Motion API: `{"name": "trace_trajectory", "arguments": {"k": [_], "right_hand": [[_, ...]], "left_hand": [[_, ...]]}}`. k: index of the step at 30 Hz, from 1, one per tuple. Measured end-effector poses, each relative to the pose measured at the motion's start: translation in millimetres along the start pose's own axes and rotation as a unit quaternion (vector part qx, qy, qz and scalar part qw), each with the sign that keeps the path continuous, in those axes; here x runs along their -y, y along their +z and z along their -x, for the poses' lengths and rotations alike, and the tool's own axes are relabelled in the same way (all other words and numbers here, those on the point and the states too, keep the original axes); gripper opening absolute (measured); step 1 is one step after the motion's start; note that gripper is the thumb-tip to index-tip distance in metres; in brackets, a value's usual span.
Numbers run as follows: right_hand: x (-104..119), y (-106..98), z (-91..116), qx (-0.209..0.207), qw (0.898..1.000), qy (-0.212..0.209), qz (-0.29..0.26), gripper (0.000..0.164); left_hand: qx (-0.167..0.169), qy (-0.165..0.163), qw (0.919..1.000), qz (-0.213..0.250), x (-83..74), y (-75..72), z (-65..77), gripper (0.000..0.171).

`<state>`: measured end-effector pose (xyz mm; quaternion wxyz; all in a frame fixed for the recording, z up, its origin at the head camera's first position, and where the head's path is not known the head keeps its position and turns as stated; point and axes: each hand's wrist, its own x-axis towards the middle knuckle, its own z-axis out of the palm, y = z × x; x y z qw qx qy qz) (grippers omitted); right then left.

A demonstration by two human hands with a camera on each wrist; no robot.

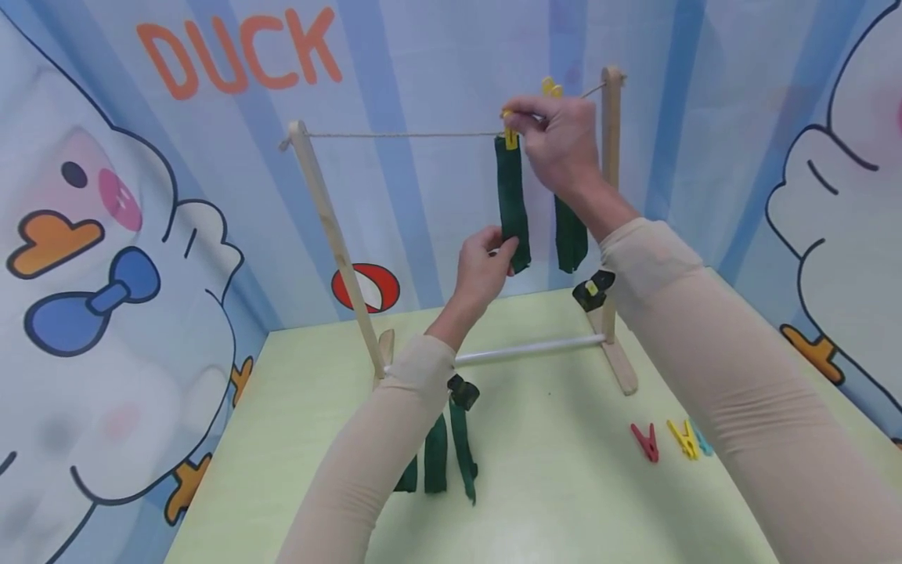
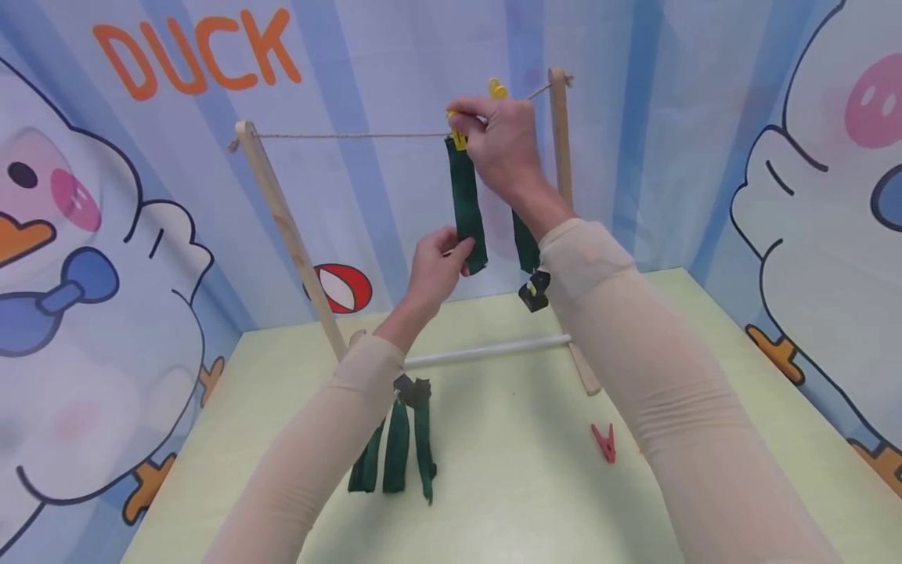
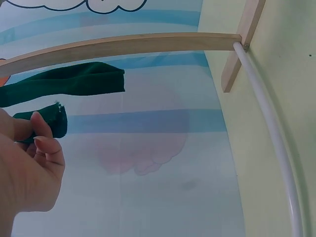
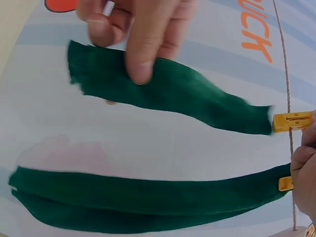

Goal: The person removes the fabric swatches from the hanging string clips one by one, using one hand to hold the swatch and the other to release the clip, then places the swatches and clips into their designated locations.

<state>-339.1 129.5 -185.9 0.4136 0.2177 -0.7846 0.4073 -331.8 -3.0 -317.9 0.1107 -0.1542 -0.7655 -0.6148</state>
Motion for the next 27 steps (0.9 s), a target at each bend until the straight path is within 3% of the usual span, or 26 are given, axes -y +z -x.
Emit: {"name": "trace_trajectory", "arguments": {"k": [11, 20, 27], "right_hand": [[11.9, -8.2, -11.2, -0.023, 0.998, 0.046, -0.027, 0.023], [10.4, -14.4, -5.4, -0.026, 0.998, 0.053, -0.037, 0.023], [15.8, -18.4, 0.2, -0.035, 0.998, 0.025, -0.047, 0.022]], "left_hand": [[0.003, -0.013, 0.9999, 0.001, 8.6, -3.4, 5.3, 0.015], [0.006, -0.018, 0.9998, 0.011, 15.1, -6.1, 8.2, 0.015], [0.000, -0.023, 0.9997, 0.008, 20.3, -9.4, 12.2, 0.014]]}}
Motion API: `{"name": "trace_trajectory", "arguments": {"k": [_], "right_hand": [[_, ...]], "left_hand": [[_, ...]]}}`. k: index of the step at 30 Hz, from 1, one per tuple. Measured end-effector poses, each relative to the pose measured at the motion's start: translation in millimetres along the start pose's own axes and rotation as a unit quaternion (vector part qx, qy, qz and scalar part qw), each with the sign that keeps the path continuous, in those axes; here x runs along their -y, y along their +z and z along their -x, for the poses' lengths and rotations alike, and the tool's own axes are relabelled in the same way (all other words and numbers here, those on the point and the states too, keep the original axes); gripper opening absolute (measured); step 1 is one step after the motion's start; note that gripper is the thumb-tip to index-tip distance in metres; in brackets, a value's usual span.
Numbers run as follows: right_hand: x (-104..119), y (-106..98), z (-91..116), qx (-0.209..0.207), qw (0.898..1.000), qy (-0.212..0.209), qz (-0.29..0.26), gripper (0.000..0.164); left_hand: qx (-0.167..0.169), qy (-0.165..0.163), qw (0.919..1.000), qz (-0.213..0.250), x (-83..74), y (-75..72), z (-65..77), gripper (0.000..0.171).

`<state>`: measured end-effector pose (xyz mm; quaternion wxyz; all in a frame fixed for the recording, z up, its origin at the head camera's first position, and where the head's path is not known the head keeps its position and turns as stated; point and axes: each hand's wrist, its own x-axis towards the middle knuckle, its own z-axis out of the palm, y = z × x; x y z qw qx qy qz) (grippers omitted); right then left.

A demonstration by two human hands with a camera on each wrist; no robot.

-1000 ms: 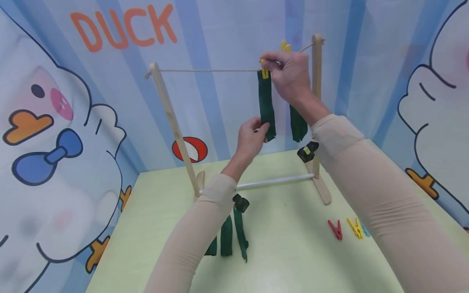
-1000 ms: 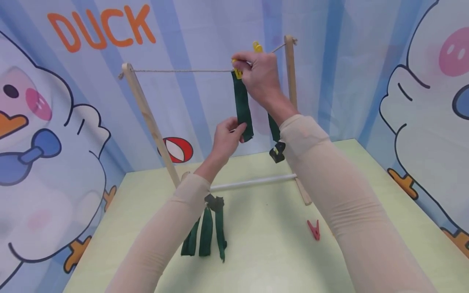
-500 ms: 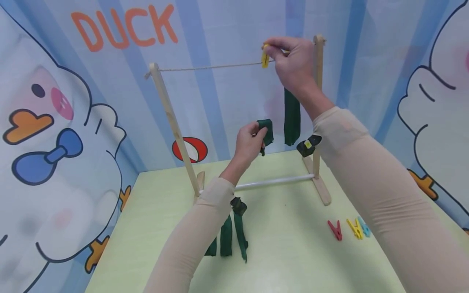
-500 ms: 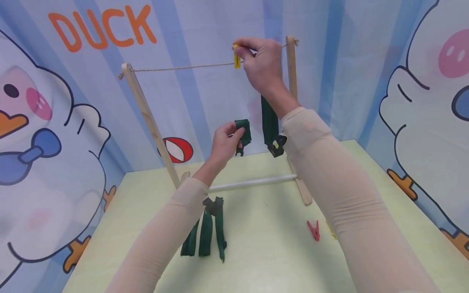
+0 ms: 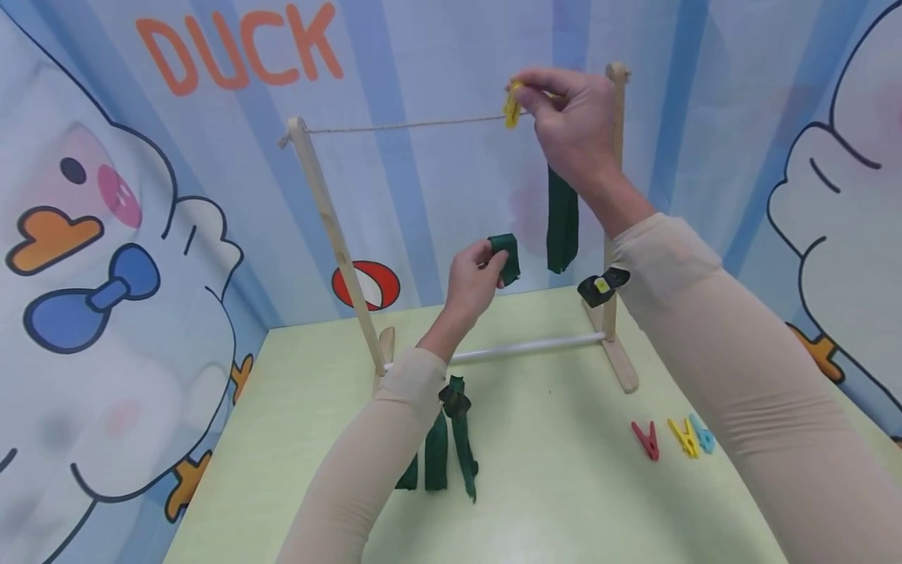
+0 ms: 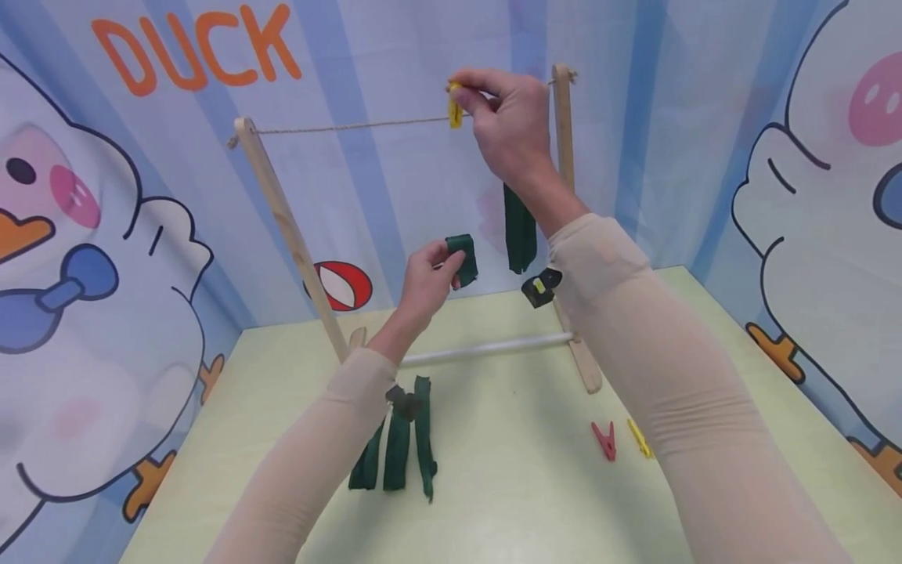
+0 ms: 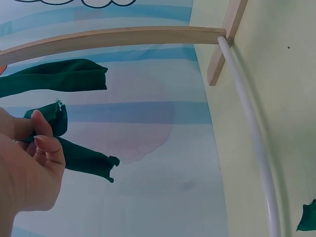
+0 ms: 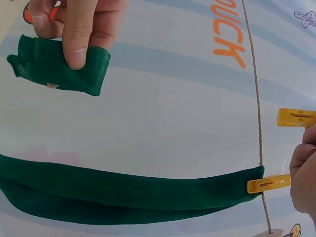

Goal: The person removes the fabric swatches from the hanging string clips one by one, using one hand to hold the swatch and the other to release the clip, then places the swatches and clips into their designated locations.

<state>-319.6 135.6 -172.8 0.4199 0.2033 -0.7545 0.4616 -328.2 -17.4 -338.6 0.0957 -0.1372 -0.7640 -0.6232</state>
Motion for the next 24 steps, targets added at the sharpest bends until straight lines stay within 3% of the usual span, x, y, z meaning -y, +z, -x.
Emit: {"name": "trace_trajectory", "arguments": {"k": [4, 11, 15, 21, 24], "right_hand": [[-2.0, -3.0, 6.1, 0.009, 1.000, -0.003, 0.005, 0.023], [-16.1, -8.4, 27.3, 0.022, 0.997, 0.019, -0.072, 0.025], [-14.9, -14.1, 39.4, 0.020, 0.998, 0.021, -0.059, 0.026], [4.6, -29.5, 59.6, 0.011, 0.998, 0.016, -0.063, 0.026], [-0.2, -35.1, 68.3, 0.012, 0.998, 0.009, -0.061, 0.026]], "left_hand": [[0.006, 0.004, 1.0000, 0.006, 2.5, -0.4, 3.1, 0.015], [0.019, 0.008, 0.9996, 0.018, 9.1, -2.2, 9.9, 0.016], [0.021, 0.016, 0.9991, 0.034, 13.7, -6.0, 12.7, 0.018], [0.028, 0.023, 0.9980, 0.051, 15.5, -12.0, 19.1, 0.022], [0.034, 0.022, 0.9974, 0.060, 15.4, -13.6, 24.2, 0.023]]}}
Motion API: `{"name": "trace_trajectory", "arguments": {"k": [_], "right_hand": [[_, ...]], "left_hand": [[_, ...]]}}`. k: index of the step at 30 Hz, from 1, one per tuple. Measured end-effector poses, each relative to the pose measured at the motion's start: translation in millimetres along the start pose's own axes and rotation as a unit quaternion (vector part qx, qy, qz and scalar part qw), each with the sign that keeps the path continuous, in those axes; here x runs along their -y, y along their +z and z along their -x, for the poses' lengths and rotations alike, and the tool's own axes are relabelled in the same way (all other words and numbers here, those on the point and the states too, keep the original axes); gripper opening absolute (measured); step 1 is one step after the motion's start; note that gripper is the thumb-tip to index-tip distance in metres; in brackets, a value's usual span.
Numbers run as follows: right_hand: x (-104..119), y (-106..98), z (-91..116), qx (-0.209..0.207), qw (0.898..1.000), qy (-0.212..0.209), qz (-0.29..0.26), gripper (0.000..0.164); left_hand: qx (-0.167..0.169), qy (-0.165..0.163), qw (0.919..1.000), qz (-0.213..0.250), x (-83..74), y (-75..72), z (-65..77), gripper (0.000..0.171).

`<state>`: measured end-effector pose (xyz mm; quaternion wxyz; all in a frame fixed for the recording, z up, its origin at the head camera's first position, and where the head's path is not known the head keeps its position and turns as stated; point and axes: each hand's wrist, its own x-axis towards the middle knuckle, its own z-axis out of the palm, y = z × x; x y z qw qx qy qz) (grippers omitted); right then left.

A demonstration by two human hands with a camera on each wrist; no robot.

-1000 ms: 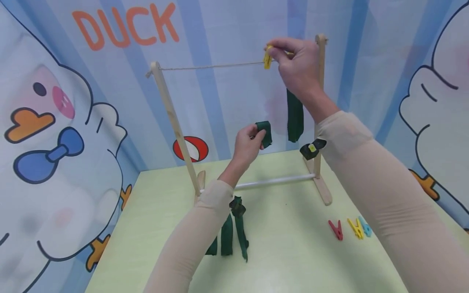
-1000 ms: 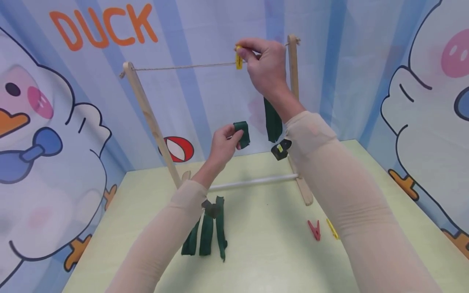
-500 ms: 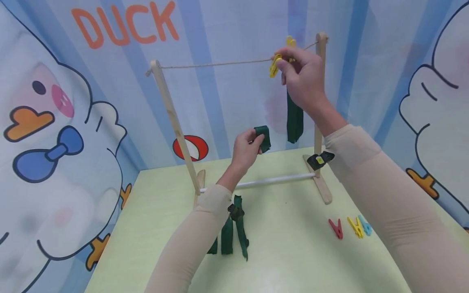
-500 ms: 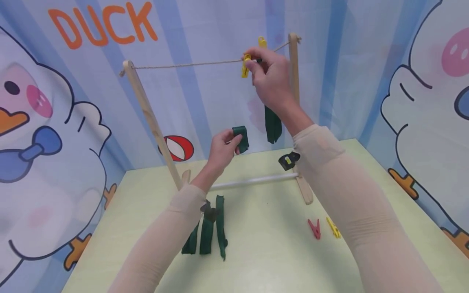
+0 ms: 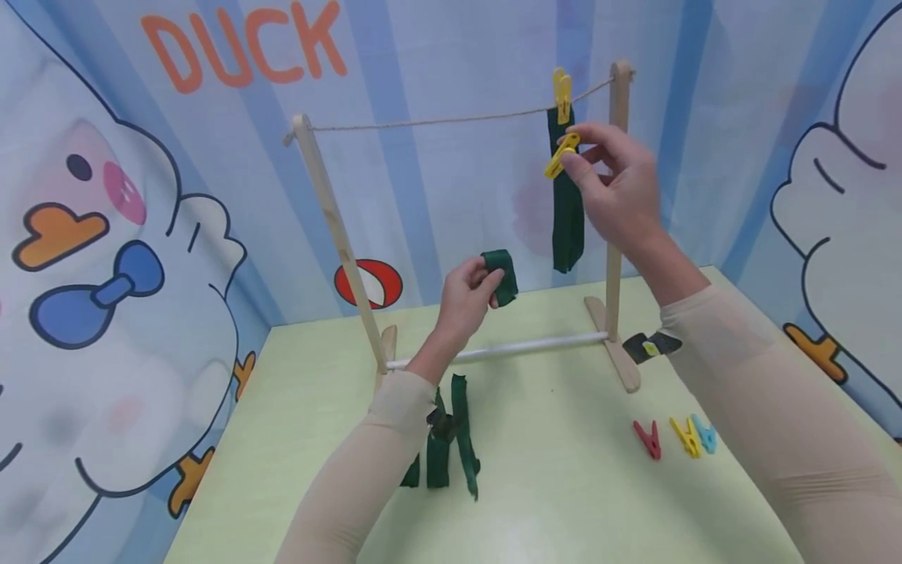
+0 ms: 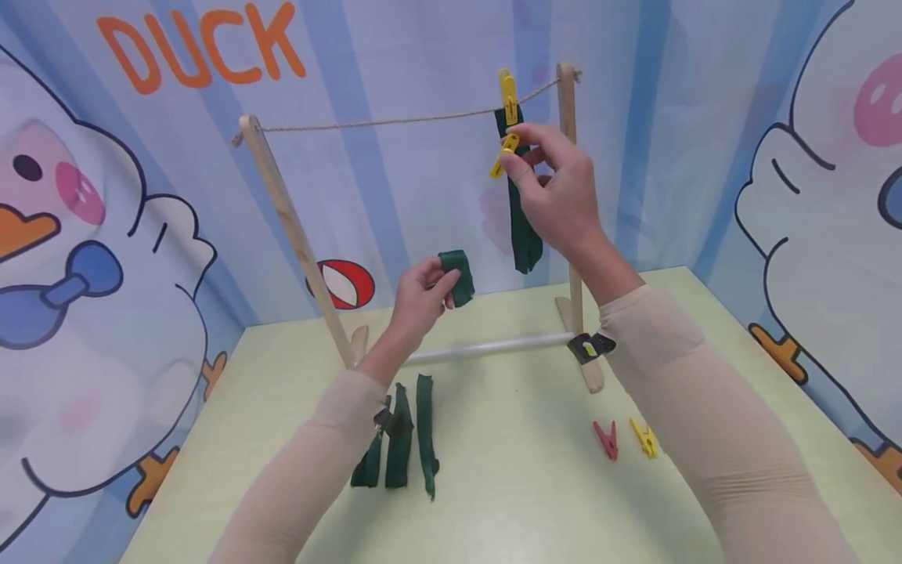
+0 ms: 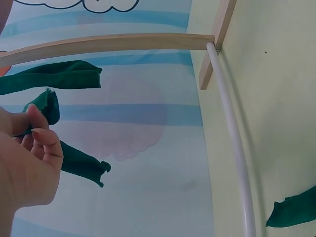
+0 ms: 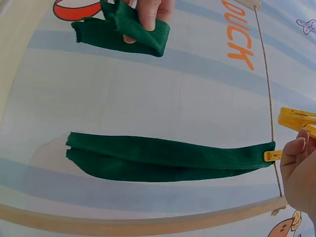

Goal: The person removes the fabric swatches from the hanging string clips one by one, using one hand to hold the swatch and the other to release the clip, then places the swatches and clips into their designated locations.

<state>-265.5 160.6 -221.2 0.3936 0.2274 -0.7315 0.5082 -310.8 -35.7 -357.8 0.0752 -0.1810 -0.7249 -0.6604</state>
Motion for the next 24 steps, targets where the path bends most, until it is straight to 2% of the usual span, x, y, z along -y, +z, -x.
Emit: {"name": "trace_trajectory", "arguments": {"k": [6, 10, 18, 24], "right_hand": [[-25.4, -13.6, 13.5, 0.010, 1.000, 0.009, 0.015, 0.028], [-34.6, -23.3, 25.3, 0.013, 1.000, 0.015, 0.018, 0.027], [-56.9, -42.6, 54.4, 0.012, 0.998, 0.045, 0.041, 0.026], [-75.0, -52.0, 77.0, 0.018, 0.997, 0.061, 0.050, 0.027]], "left_hand": [[0.015, 0.007, 0.9998, 0.011, 0.6, -1.0, 9.9, 0.024], [0.021, 0.004, 0.9996, 0.017, 5.5, -2.4, 18.1, 0.023], [0.017, -0.034, 0.9989, 0.027, 18.5, -8.2, 34.1, 0.024], [0.005, -0.055, 0.9979, 0.035, 24.5, -5.6, 42.9, 0.026]]}}
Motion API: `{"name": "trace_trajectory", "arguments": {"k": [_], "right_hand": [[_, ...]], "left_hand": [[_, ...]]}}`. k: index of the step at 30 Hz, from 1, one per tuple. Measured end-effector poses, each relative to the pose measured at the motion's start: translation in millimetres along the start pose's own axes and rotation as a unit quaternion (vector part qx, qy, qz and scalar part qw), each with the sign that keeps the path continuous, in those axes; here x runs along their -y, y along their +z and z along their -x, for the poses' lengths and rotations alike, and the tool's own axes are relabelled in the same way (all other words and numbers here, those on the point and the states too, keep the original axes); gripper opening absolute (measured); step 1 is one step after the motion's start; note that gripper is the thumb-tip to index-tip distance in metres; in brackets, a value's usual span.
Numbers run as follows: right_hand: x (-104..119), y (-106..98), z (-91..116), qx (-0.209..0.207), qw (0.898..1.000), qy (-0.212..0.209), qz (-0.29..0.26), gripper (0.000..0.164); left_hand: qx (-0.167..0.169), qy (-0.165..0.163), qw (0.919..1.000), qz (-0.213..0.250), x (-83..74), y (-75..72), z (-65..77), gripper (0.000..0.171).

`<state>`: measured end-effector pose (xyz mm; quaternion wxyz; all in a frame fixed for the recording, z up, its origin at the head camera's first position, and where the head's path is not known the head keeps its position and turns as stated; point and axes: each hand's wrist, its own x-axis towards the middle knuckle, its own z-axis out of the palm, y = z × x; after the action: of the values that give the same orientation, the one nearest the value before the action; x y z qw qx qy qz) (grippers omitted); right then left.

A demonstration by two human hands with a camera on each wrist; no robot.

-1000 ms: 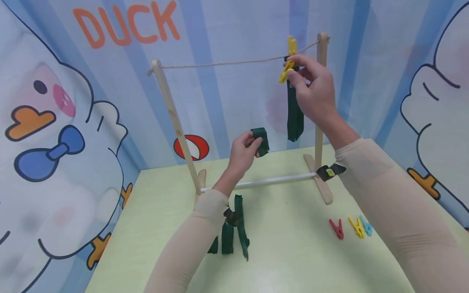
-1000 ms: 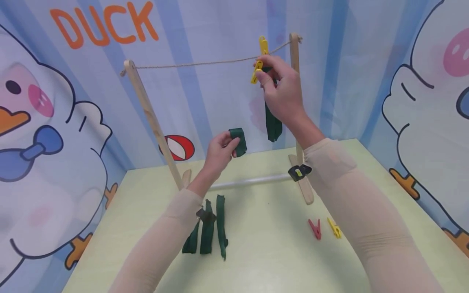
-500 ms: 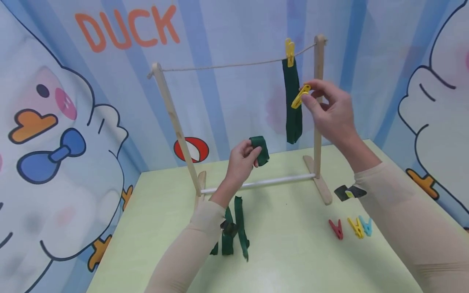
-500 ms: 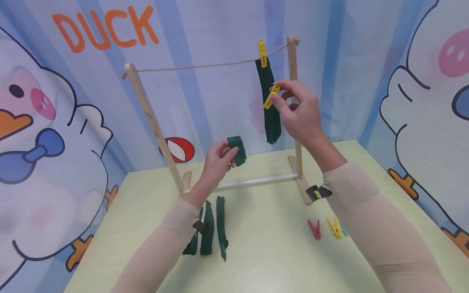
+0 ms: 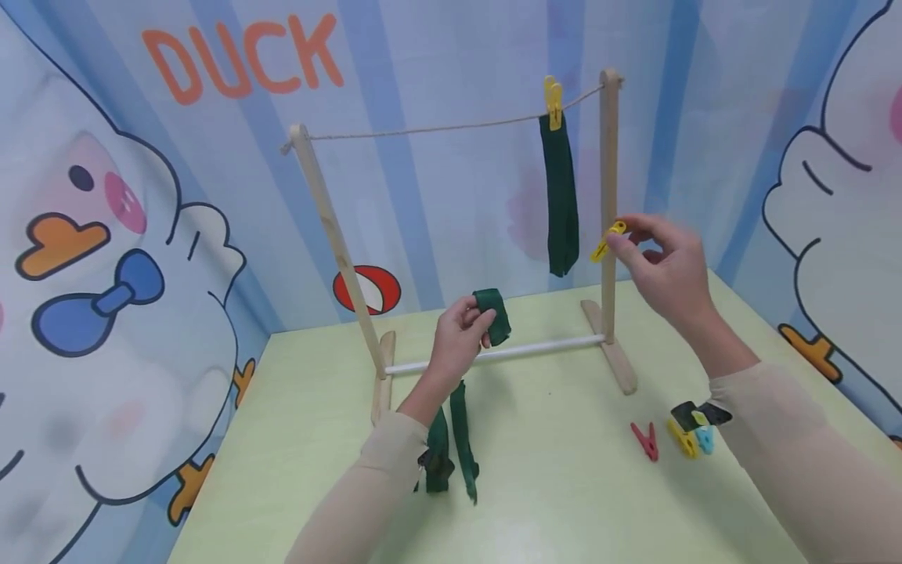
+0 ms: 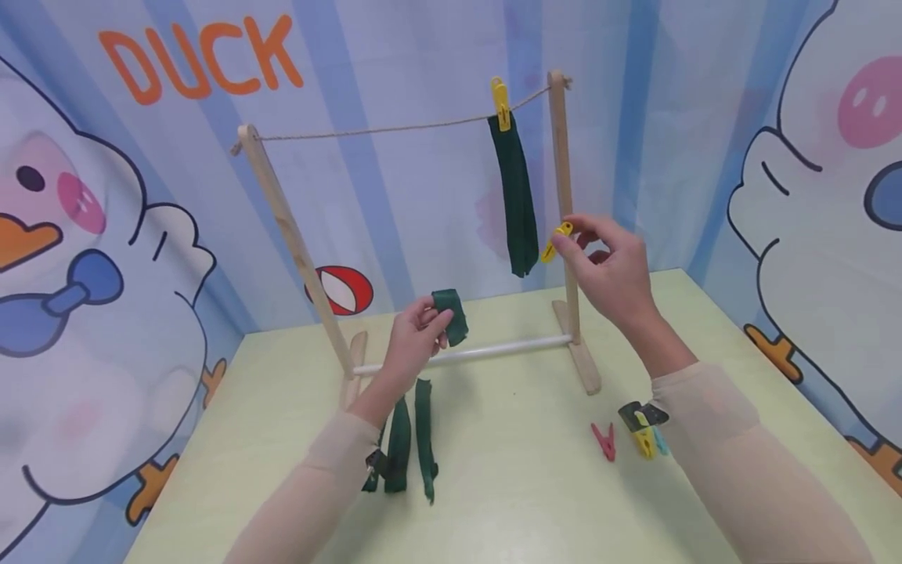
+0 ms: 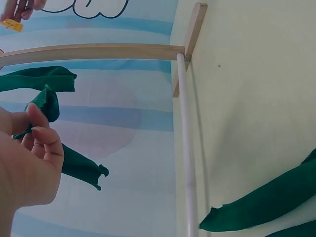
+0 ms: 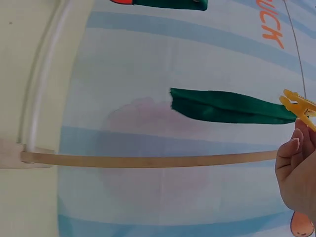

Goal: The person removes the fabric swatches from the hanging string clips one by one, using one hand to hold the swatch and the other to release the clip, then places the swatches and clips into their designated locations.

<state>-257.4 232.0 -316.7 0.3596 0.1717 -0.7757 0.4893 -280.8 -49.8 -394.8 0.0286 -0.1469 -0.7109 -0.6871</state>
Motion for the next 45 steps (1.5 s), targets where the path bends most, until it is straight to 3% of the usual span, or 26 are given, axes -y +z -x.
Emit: {"name": "trace_trajectory", "arguments": {"k": [11, 21, 32, 39, 45], "right_hand": [[-28.4, -13.0, 36.4, 0.007, 0.998, 0.046, 0.043, 0.029], [-48.1, -36.2, 67.4, 0.008, 0.993, 0.078, 0.087, 0.030], [-66.3, -64.4, 92.3, 0.019, 0.983, 0.122, 0.138, 0.036], [-83.0, -81.3, 112.3, 0.059, 0.969, 0.164, 0.175, 0.041], [-89.8, -89.3, 125.8, 0.074, 0.964, 0.171, 0.188, 0.042]], "left_hand": [[0.006, -0.034, 0.9986, 0.040, 14.9, 2.3, 13.4, 0.032], [0.020, -0.075, 0.9969, 0.013, 32.9, 0.8, 26.3, 0.062], [0.030, -0.090, 0.9955, 0.006, 45.2, 2.0, 35.8, 0.062], [0.031, -0.108, 0.9937, -0.010, 56.4, 2.4, 44.4, 0.062], [0.033, -0.108, 0.9936, -0.007, 61.8, 4.1, 50.7, 0.064]]}}
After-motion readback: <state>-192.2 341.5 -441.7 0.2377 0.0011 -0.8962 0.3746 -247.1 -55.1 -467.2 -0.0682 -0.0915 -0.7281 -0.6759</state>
